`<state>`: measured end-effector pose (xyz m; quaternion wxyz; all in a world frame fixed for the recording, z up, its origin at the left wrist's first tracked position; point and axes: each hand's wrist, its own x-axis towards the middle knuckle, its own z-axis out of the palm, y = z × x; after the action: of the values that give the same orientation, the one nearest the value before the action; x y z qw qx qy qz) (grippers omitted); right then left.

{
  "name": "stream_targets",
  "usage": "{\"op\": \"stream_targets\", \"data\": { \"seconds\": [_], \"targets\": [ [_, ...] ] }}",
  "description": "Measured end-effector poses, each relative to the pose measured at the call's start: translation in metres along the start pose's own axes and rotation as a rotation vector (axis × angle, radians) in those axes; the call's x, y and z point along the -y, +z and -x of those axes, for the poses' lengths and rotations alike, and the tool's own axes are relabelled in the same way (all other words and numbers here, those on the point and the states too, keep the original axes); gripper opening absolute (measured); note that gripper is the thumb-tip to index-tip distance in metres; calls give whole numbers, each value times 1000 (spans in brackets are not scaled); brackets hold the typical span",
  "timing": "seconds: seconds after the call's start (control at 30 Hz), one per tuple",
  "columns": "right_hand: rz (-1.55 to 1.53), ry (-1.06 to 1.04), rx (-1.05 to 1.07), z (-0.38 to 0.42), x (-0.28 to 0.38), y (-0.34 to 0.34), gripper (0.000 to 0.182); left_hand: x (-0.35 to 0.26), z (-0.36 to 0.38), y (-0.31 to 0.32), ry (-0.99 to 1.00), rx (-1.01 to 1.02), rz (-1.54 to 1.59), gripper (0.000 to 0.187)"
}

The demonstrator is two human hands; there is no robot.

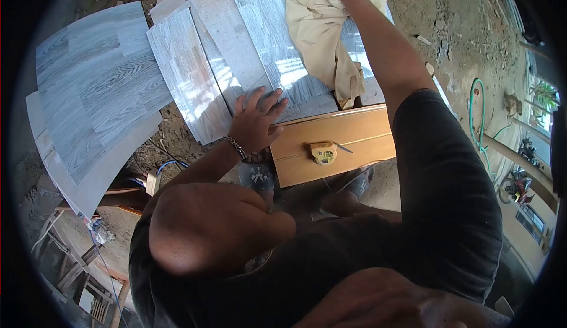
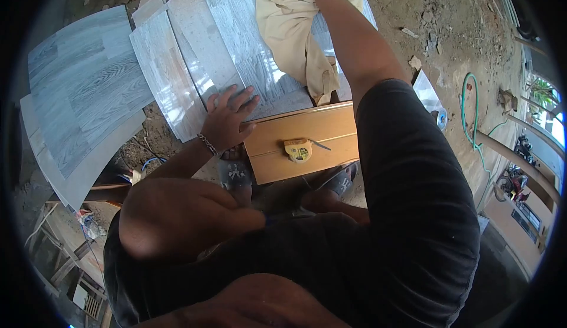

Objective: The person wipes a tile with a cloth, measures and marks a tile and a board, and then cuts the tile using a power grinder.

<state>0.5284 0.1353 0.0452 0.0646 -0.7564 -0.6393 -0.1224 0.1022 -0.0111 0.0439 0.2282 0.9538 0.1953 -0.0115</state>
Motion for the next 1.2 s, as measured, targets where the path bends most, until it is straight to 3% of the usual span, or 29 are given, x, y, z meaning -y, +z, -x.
{"op": "stream_targets", "data": {
  "seconds": [0.07,0.13,0.2,0.27,0.33,0.4,0.47,0.53,0.6,0.67,0.7,0.73,0.77,0.8,0.87,0.97,1.0,1.07,1.13,1.2],
  "targets": [
    [-192,352,127,31,-14,16,63,-1,2,2,6,-45,-15,66],
    [48,316,45,76,3,-15,49,-4,2,0,18,-58,-18,66],
    [-74,441,59,120,7,-27,55,-7,0,-4,40,-78,-30,66],
    [-1,548,50,166,18,-38,51,-12,-1,-5,-13,-37,-37,67],
    [-2,638,268,198,32,-54,48,-17,-7,-6,42,-67,-74,66],
    [-80,651,293,221,48,-65,50,-23,-16,-14,40,-8,-153,65],
    [-376,873,352,217,77,-112,54,-30,-31,-26,124,40,-184,72],
    [-646,976,319,222,74,-94,63,-46,-54,-42,123,237,-52,78],
    [-1150,1170,278,215,87,-137,61,-50,-87,-48,133,230,38,79],
    [-1855,1078,13,209,99,-163,56,-54,-109,-70,130,227,134,81],
    [-1861,1078,-34,210,95,-187,56,-58,-117,-87,205,122,261,79],
    [-2093,898,12,210,90,-221,54,-69,-120,-103,279,26,392,78],
    [-2309,686,56,213,84,-255,52,-89,-118,-131,228,59,443,78],
    [-2289,637,83,218,75,-283,54,-114,-114,-164,173,91,491,79],
    [-2267,576,91,233,59,-340,56,-164,-114,-206,245,-4,450,73],
    [-2295,515,-22,261,36,-403,52,-225,-122,-228,403,-26,515,72],
    [-2317,459,-77,273,26,-415,49,-251,-123,-232,477,-122,396,72],
    [-2338,383,-140,298,6,-437,45,-304,-126,-258,450,119,218,73],
    [-2330,288,-210,329,-28,-459,42,-352,-116,-257,525,164,222,78],
    [-1886,462,-348,387,-70,-482,40,-378,-108,-235,609,217,231,84]
  ]
}}
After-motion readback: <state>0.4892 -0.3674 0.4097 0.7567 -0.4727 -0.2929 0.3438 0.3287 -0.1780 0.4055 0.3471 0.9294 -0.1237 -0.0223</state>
